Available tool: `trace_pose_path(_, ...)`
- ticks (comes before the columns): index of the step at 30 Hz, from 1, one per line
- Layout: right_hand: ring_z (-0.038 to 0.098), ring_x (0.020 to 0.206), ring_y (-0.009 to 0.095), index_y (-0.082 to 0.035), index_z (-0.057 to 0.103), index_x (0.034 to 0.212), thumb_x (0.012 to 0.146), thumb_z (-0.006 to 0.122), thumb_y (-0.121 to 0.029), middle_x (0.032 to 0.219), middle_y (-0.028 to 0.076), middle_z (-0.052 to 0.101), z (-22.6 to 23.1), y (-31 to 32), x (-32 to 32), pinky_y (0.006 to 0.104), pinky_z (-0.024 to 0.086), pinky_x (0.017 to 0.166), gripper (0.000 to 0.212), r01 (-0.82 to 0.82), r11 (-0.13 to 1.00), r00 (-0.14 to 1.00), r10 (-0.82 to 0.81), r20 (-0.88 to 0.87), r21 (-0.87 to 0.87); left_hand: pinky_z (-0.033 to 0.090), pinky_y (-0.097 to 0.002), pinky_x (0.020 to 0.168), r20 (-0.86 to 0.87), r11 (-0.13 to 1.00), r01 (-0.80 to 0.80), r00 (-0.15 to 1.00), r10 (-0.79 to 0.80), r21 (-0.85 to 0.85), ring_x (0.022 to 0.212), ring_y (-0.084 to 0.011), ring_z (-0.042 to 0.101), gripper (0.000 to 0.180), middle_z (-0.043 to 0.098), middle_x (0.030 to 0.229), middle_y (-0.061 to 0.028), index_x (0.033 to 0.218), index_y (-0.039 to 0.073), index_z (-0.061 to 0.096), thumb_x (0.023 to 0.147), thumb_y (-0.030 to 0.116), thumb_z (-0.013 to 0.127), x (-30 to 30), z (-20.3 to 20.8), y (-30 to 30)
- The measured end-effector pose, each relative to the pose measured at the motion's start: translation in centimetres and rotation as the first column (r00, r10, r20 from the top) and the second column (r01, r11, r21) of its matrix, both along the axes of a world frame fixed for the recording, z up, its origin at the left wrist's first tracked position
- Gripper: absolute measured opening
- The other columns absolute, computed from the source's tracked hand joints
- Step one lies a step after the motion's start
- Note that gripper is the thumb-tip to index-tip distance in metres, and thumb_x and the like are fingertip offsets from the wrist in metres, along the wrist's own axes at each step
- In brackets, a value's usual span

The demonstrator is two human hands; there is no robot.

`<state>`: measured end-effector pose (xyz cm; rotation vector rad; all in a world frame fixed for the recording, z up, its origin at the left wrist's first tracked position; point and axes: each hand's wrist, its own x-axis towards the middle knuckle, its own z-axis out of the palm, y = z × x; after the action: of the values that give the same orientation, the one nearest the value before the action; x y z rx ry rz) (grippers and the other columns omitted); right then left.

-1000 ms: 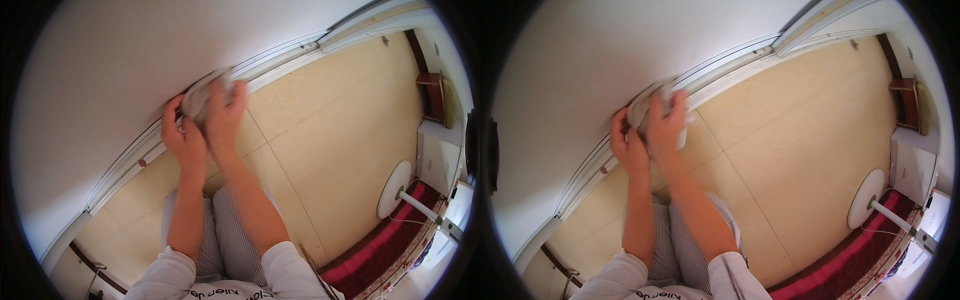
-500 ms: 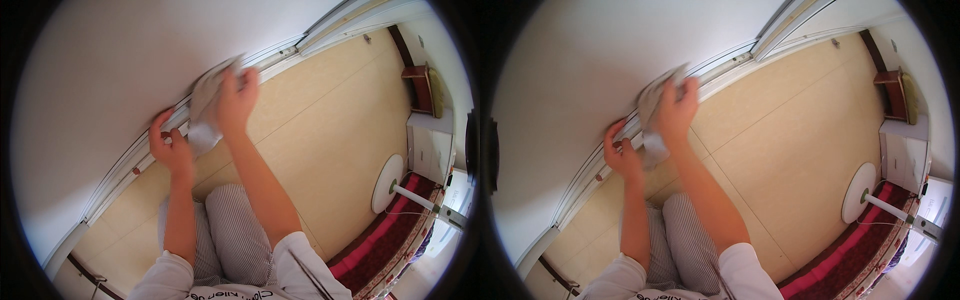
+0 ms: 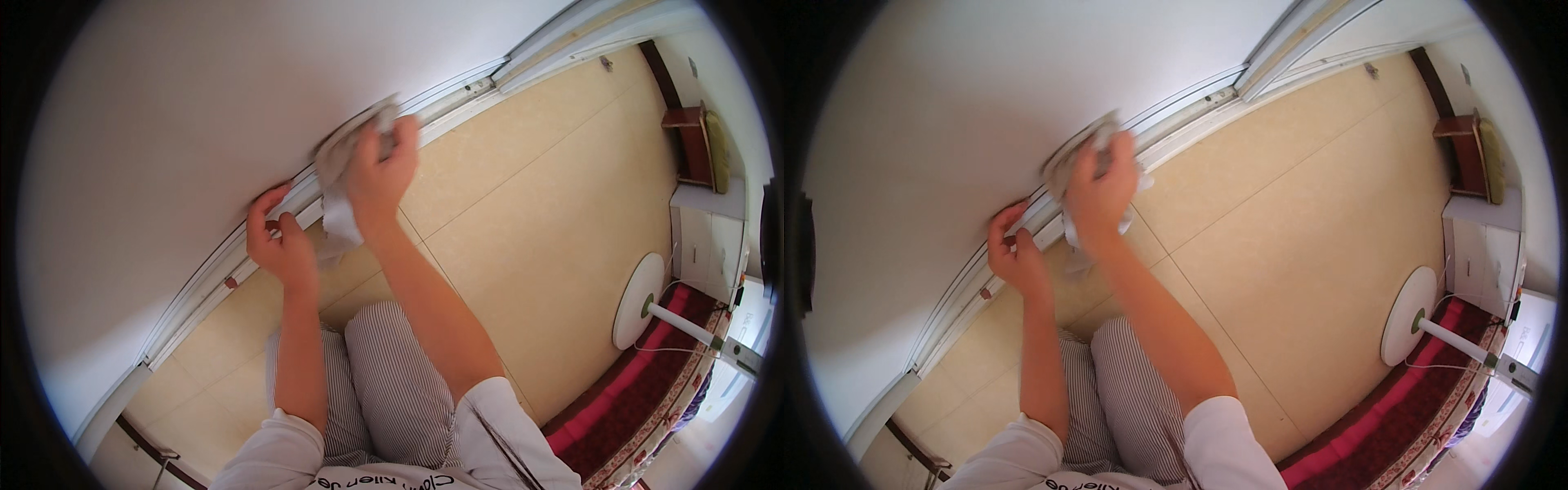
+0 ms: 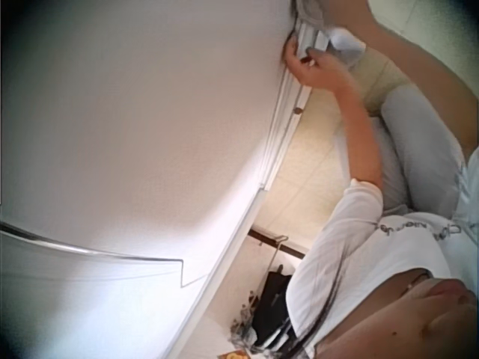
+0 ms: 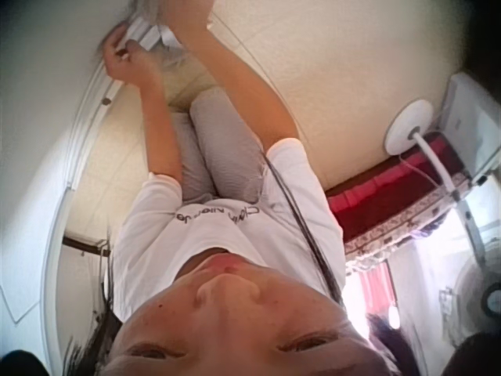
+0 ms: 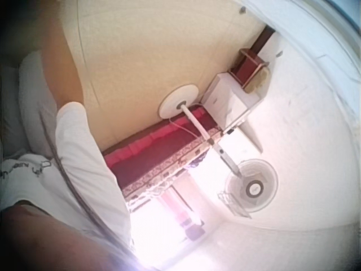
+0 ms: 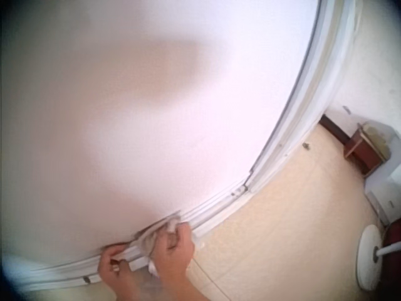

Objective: The person wipes the sliding tracks and door panels of a wardrobe with a cloth, then washes the cloth in a bucket of water.

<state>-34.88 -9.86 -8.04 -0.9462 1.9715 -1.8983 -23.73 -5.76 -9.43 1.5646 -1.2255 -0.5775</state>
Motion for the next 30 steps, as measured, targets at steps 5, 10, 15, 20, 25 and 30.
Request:
trace_pose_path(5, 0.033, 0.065, 0.015, -0.005, 0.036, 0.073, 0.08, 0.058, -0.011, 0.068, 0.005, 0.035, 0.8, -0.4, -1.3, 0.0291, 0.034, 0.061, 0.024, -0.057, 0.998, 0.996, 0.057, 0.068, 0.008, 0.041, -0.0236, 0.061, 0.008, 0.999, -0.013, 1.0, 0.013, -0.046, 0.086, -0.013, 0.061, 0.032, 0.067, 0.093, -0.0024, 0.09, 0.005, 0.063, 0.068, -0.008, 0.045, 0.3, 0.2, 0.0)
trace_pose_path(10, 0.038, 0.066, 0.007, -0.006, 0.04, 0.073, 0.085, 0.058, -0.014, 0.068, 0.0, 0.044, 0.3, 1.6, 0.1, 0.0238, 0.034, 0.06, 0.022, -0.19, 0.981, 0.905, 0.194, 0.378, -0.048, 0.041, -0.0241, 0.062, 0.015, 1.0, -0.007, 1.0, 0.007, -0.024, 0.086, -0.0141, 0.06, 0.033, 0.067, 0.093, -0.0025, 0.092, 0.005, 0.063, 0.068, -0.008, 0.045, 0.4, -0.4, 0.0)
trace_pose_path(15, 0.052, 0.067, 0.01, -0.007, 0.046, 0.08, 0.085, 0.058, -0.012, 0.073, 0.004, 0.055, 3.5, -0.1, -2.9, 0.0259, 0.043, 0.062, 0.014, -0.138, 0.936, 0.521, 0.346, 0.78, -0.323, 0.044, -0.0258, 0.07, 0.009, 1.0, 0.0, 1.0, 0.0, 0.005, 0.09, -0.0151, 0.061, 0.034, 0.067, 0.097, -0.0046, 0.094, 0.003, 0.062, 0.068, -0.009, 0.044, 0.6, 0.3, 0.2)
trace_pose_path(20, 0.048, 0.063, 0.009, -0.008, 0.045, 0.08, 0.085, 0.059, -0.009, 0.071, 0.002, 0.055, 0.3, 0.0, -2.8, 0.0251, 0.04, 0.055, 0.015, -0.115, 0.965, 0.498, 0.26, 0.827, -0.234, 0.043, -0.0256, 0.069, -0.003, 0.999, 0.034, 0.999, -0.034, -0.009, 0.091, -0.015, 0.061, 0.035, 0.067, 0.098, -0.0048, 0.096, 0.004, 0.061, 0.068, -0.009, 0.044, -0.1, -0.3, 0.2)
trace_pose_path(25, 0.047, 0.062, 0.008, -0.008, 0.045, 0.079, 0.085, 0.06, -0.01, 0.071, 0.001, 0.054, 2.2, -0.2, -2.3, 0.0242, 0.038, 0.054, 0.016, -0.111, 0.962, 0.483, 0.271, 0.833, -0.248, 0.041, -0.0241, 0.061, 0.009, 0.998, 0.011, 1.0, -0.01, -0.057, 0.086, -0.0147, 0.059, 0.034, 0.066, 0.092, -0.0028, 0.093, 0.005, 0.063, 0.067, -0.009, 0.045, 0.2, -0.2, 0.0)
trace_pose_path(30, 0.042, 0.06, 0.007, -0.008, 0.045, 0.075, 0.083, 0.061, -0.009, 0.068, 0.0, 0.05, -0.1, -0.2, -3.2, 0.0229, 0.034, 0.052, 0.018, -0.112, 0.985, 0.556, 0.174, 0.813, -0.134, 0.041, -0.0251, 0.063, 0.048, 0.999, 0.036, 0.998, -0.035, -0.036, 0.085, -0.0147, 0.06, 0.034, 0.067, 0.092, -0.0023, 0.092, 0.005, 0.064, 0.067, -0.008, 0.046, 0.1, 0.2, 0.0)
